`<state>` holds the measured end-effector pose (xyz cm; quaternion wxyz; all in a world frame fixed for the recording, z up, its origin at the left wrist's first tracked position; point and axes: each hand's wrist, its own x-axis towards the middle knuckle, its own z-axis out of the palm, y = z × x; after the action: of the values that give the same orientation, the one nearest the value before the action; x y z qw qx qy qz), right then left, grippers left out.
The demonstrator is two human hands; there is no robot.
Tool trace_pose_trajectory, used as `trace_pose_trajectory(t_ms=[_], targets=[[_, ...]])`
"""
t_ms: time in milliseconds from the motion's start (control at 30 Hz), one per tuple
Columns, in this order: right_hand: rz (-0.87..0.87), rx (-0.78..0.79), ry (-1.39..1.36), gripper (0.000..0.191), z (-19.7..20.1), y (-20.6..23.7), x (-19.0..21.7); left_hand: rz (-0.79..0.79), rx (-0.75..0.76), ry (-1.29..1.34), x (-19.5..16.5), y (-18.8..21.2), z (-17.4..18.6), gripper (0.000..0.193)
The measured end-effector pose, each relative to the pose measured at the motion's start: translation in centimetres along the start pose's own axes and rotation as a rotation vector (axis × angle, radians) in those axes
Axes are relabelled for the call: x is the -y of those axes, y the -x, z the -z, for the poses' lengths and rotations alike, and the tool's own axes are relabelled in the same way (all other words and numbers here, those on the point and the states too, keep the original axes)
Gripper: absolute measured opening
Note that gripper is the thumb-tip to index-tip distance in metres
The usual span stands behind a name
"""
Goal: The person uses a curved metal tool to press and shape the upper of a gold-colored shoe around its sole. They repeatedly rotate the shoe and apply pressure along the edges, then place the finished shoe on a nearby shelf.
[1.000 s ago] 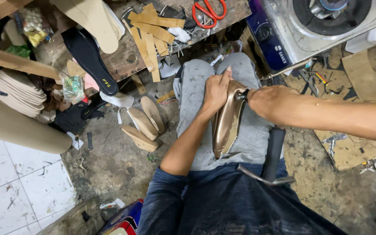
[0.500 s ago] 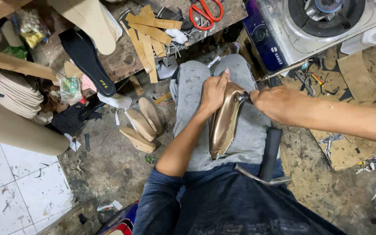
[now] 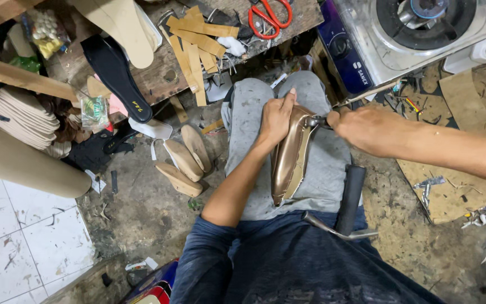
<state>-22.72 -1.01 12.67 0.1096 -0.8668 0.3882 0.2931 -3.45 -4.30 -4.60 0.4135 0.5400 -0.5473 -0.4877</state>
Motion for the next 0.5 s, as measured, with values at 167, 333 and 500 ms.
trace_pose_trajectory(t_ms=[167, 333, 500], targets=[[0.052, -0.003, -0.31, 0.029, -1.3, -1.7, 0.4, 0.033, 0.013, -0.007, 0.7, 0.2, -0.6, 0.057], [-0.005, 0.078, -0.239, 0.016, -1.7, -2.3, 0.2, 0.049, -0.018, 0.06, 1.4, 0.0, -0.6, 0.058], [-0.125, -0.056, -0.751, 0.022, -2.0, -0.6, -0.7, 0.009, 0.025, 0.065, 1.0, -0.2, -0.2, 0.06]])
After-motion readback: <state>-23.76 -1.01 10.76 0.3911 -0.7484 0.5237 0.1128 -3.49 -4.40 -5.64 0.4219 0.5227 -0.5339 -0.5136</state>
